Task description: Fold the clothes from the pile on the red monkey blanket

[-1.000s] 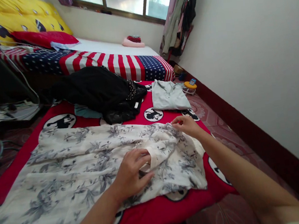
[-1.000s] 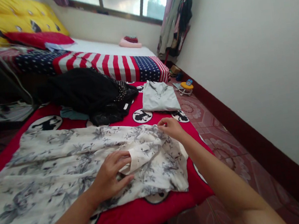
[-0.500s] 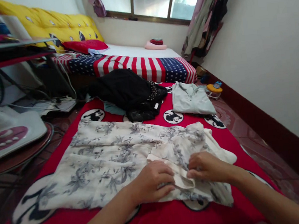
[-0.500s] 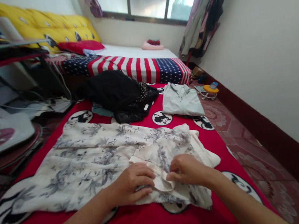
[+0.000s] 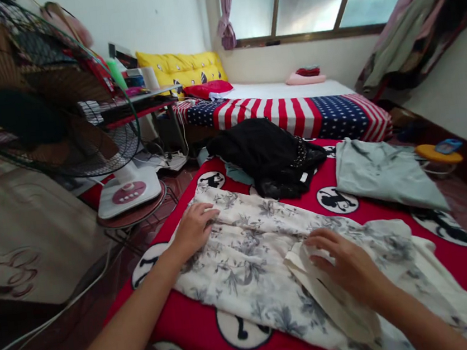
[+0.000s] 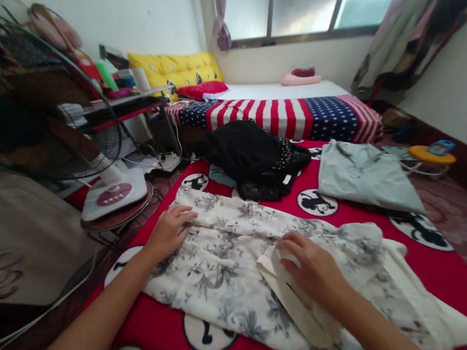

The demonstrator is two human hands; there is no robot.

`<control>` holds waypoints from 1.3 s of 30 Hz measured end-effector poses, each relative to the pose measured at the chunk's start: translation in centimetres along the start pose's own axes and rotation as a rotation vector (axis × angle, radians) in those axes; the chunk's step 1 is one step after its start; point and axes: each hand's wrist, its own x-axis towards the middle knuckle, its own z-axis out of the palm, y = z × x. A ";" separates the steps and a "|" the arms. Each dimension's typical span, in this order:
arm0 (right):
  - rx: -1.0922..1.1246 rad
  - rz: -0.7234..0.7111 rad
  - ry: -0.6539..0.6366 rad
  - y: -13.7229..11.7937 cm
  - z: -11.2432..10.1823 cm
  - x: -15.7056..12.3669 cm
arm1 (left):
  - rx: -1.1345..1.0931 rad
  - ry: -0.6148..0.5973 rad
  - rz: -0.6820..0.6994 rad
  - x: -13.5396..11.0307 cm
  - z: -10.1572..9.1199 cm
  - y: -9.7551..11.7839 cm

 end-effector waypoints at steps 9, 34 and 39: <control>-0.129 -0.037 0.081 -0.6 0.9 3.4 | 0.012 -0.014 0.041 0.0 -2.7 -1.2; 0.353 -0.083 -0.246 -10.8 7.1 10.2 | 0.087 -0.272 -0.752 -0.8 -3.4 -3.3; 0.787 0.135 -0.216 -13.8 10.0 12.3 | -0.020 -0.220 -0.603 -0.8 -4.0 -2.1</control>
